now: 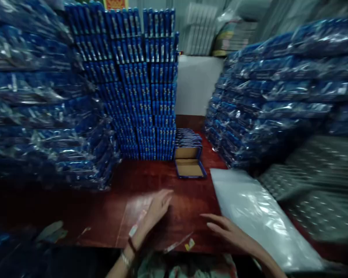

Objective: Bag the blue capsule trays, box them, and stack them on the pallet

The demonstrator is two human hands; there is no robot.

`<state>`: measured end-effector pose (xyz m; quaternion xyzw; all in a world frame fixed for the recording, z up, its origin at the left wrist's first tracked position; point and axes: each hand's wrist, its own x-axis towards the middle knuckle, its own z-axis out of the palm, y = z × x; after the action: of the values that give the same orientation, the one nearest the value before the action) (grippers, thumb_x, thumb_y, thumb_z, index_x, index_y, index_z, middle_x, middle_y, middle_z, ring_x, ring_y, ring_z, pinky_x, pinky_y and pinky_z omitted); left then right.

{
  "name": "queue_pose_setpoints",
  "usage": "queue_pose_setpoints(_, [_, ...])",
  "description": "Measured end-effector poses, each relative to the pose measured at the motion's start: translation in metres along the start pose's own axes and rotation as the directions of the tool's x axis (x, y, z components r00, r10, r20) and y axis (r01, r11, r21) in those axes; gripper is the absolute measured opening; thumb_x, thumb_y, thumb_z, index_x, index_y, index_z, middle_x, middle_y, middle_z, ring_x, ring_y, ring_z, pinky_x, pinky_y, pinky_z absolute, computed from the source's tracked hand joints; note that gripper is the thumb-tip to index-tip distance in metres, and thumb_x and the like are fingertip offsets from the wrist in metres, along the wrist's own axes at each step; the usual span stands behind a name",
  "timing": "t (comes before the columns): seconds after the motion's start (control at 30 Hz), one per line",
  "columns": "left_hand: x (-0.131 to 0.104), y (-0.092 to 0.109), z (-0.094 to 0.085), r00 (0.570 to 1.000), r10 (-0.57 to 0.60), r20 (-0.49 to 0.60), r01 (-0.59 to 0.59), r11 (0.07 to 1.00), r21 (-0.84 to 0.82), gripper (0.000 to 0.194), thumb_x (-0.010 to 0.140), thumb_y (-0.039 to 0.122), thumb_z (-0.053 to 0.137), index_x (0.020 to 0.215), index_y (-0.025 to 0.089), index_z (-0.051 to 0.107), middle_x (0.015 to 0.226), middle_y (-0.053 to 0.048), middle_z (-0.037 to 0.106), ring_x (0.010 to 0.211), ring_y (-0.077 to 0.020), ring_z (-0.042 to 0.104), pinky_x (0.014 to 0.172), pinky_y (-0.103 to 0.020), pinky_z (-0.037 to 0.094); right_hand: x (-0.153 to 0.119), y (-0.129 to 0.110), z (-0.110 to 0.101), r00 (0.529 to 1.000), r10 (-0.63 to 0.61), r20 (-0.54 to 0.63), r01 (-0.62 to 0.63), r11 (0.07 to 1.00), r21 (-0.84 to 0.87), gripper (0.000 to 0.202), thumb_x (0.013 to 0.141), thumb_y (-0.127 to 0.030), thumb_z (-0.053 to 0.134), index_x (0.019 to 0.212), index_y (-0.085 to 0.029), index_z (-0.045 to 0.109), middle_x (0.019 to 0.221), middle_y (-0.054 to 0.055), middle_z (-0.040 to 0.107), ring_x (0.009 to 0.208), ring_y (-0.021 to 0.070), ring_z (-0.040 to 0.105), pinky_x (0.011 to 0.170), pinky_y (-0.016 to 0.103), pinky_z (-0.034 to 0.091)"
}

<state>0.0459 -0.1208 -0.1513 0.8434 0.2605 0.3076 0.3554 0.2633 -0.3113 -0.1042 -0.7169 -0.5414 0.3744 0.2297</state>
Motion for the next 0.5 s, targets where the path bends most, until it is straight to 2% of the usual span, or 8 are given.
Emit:
queue_pose_setpoints(0.07, [0.06, 0.0, 0.012, 0.995, 0.077, 0.058, -0.086, 0.98, 0.179, 0.029, 0.089, 0.016, 0.043, 0.112, 0.014, 0.06, 0.112, -0.011, 0.064, 0.102, -0.0172, 0.06, 0.093, -0.03, 0.048, 0.006, 0.019, -0.011, 0.986, -0.04, -0.161, 0.033, 0.998, -0.044, 0.046, 0.086, -0.048, 0.044, 0.127, -0.03, 0.055, 0.133, 0.007, 0.053, 0.124, 0.0242, 0.048, 0.107, 0.043, 0.033])
queue_pose_setpoints(0.13, [0.117, 0.005, 0.024, 0.991, 0.111, 0.07, -0.125, 0.962, 0.244, 0.032, 0.086, 0.011, 0.044, 0.115, 0.011, 0.058, 0.118, -0.015, 0.06, 0.109, -0.0209, 0.056, 0.097, -0.035, 0.045, 0.034, 0.026, -0.017, 0.953, -0.134, -0.273, 0.088, 0.981, -0.174, 0.047, 0.086, -0.038, 0.044, 0.131, -0.025, 0.051, 0.138, 0.009, 0.048, 0.129, 0.0236, 0.042, 0.11, 0.043, 0.029])
queue_pose_setpoints(0.2, [0.165, 0.013, 0.033, 0.986, 0.146, 0.079, -0.163, 0.947, 0.279, 0.035, 0.083, 0.008, 0.047, 0.117, 0.01, 0.057, 0.121, -0.016, 0.057, 0.113, -0.0235, 0.053, 0.099, -0.038, 0.042, 0.074, 0.025, -0.022, 0.937, -0.182, -0.298, 0.069, 0.933, -0.354, 0.051, 0.083, -0.027, 0.045, 0.133, -0.019, 0.047, 0.143, 0.012, 0.041, 0.133, 0.0249, 0.035, 0.111, 0.044, 0.027])
queue_pose_setpoints(0.27, [0.202, 0.021, 0.039, 0.982, 0.173, 0.069, -0.186, 0.931, 0.315, 0.04, 0.079, 0.004, 0.049, 0.118, 0.011, 0.056, 0.124, -0.016, 0.055, 0.117, -0.0259, 0.049, 0.102, -0.042, 0.038, 0.115, 0.021, -0.03, 0.936, -0.166, -0.309, -0.021, 0.852, -0.524, 0.053, 0.082, -0.02, 0.046, 0.135, -0.016, 0.045, 0.145, 0.014, 0.036, 0.135, 0.0292, 0.029, 0.11, 0.049, 0.025])
queue_pose_setpoints(0.33, [0.226, 0.026, 0.041, 0.983, 0.181, 0.034, -0.181, 0.918, 0.352, 0.044, 0.077, 0.001, 0.049, 0.12, 0.01, 0.055, 0.127, -0.018, 0.052, 0.122, -0.029, 0.045, 0.104, -0.047, 0.034, 0.146, 0.017, -0.038, 0.942, -0.149, -0.301, -0.08, 0.771, -0.632, 0.052, 0.083, -0.015, 0.044, 0.135, -0.016, 0.045, 0.144, 0.016, 0.038, 0.134, 0.0318, 0.031, 0.109, 0.053, 0.023])
queue_pose_setpoints(0.4, [0.236, 0.028, 0.04, 0.984, 0.176, 0.003, -0.164, 0.913, 0.375, 0.046, 0.077, 0.001, 0.048, 0.122, 0.009, 0.053, 0.13, -0.02, 0.048, 0.124, -0.0305, 0.043, 0.105, -0.05, 0.031, 0.161, 0.013, -0.039, 0.953, -0.144, -0.267, -0.079, 0.732, -0.677, 0.048, 0.083, -0.011, 0.04, 0.13, -0.016, 0.049, 0.134, 0.018, 0.049, 0.126, 0.0309, 0.042, 0.108, 0.054, 0.022])
queue_pose_setpoints(0.5, [0.225, 0.022, 0.04, 0.986, 0.168, 0.002, -0.157, 0.917, 0.366, 0.042, 0.082, 0.006, 0.047, 0.123, 0.011, 0.053, 0.13, -0.017, 0.049, 0.123, -0.0267, 0.045, 0.106, -0.044, 0.034, 0.151, 0.012, -0.017, 0.973, -0.142, -0.184, -0.024, 0.726, -0.687, 0.04, 0.083, -0.006, 0.037, 0.113, -0.017, 0.06, 0.111, 0.016, 0.063, 0.109, 0.0266, 0.056, 0.102, 0.048, 0.032])
